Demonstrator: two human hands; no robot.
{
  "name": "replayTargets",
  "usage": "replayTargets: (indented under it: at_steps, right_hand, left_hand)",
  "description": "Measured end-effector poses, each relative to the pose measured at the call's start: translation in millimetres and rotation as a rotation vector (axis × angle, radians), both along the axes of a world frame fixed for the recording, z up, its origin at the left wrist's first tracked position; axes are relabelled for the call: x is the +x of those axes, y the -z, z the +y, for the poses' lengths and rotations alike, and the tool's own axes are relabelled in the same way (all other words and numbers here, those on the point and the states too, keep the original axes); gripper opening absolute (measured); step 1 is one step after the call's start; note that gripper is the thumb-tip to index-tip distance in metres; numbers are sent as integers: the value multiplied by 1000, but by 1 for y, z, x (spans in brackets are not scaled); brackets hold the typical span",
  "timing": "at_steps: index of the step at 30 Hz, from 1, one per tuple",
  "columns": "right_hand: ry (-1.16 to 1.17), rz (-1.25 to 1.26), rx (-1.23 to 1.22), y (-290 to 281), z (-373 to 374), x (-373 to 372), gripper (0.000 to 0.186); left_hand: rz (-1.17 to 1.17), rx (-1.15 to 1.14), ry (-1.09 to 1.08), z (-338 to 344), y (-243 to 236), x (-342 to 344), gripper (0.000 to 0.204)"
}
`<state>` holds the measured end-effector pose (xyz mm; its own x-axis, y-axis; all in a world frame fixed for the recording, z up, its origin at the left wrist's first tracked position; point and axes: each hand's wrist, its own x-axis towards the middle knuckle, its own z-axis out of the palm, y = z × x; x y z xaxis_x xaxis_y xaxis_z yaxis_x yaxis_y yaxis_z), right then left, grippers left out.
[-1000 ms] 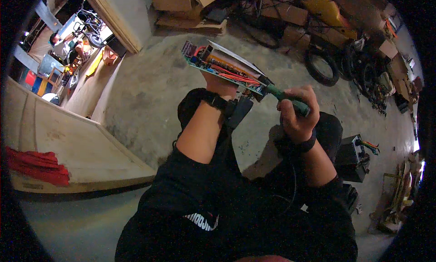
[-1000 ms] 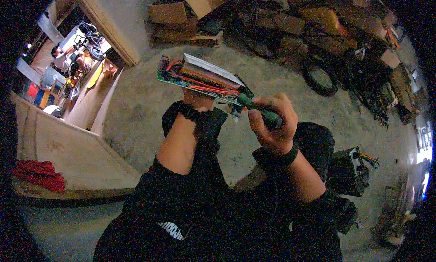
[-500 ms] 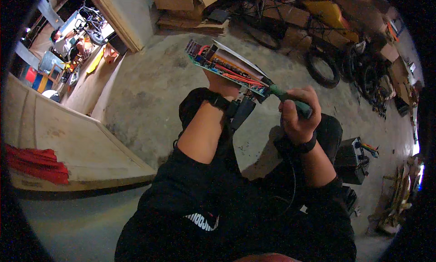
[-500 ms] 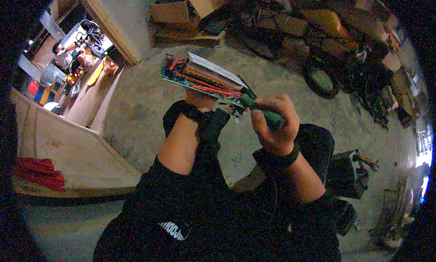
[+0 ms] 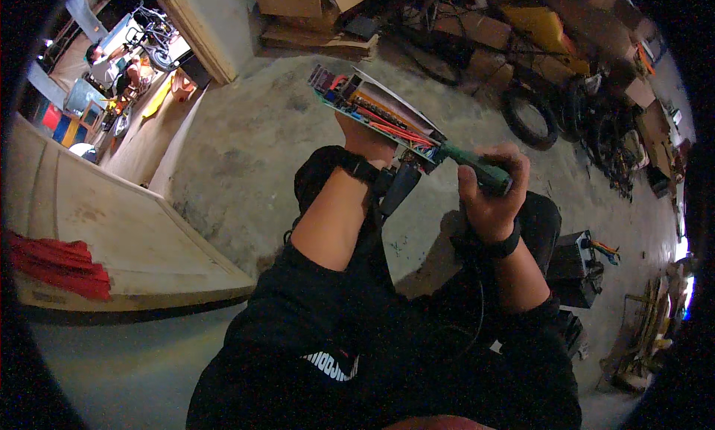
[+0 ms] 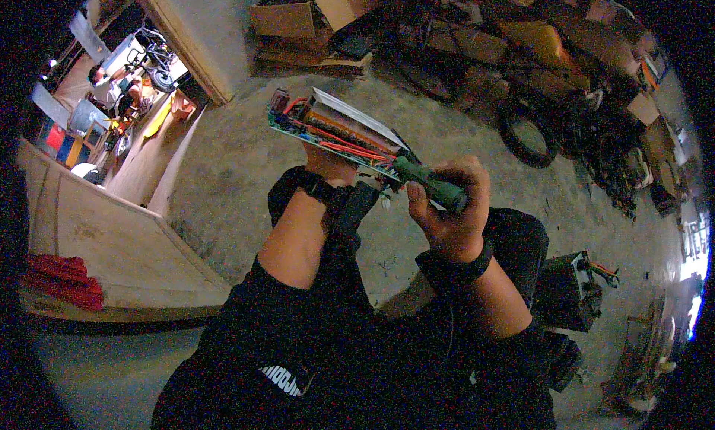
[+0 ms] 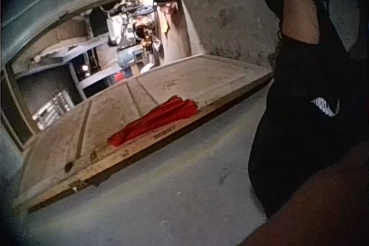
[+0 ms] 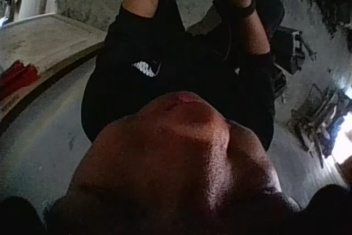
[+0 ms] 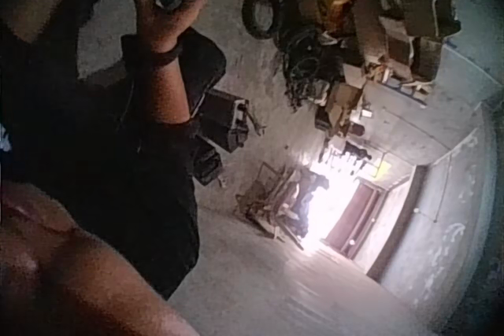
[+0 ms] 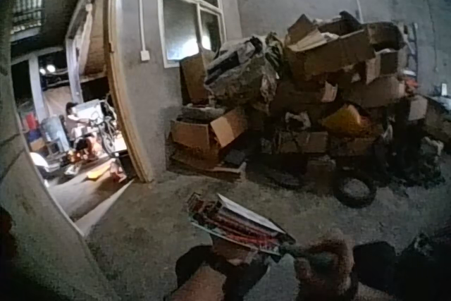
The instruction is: The person is using a screwdriver to tighten or loosen components on a circuit board.
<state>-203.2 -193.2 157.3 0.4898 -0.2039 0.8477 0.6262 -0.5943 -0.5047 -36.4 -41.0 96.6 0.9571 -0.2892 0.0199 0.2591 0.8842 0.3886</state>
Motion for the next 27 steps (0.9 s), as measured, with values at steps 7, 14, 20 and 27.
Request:
replayTargets:
  at_steps: [7, 14, 20, 27]
  right_hand:
    - [-90, -9, -96, -4, -2, 2, 43]
    - [-170, 50, -98, -2, -5, 1, 45]
    - [-246, -23, 54, 0, 7, -2, 39]
    - [-274, -42, 21, -6, 6, 2, 38]
  left_hand:
    - [-56, 57, 2, 0, -4, 0, 41]
    - [-5, 1, 51, 0, -12, -7, 43]
    - [20, 19, 10, -2, -16, -9, 41]
    - [-66, -65, 28, 0, -9, -4, 43]
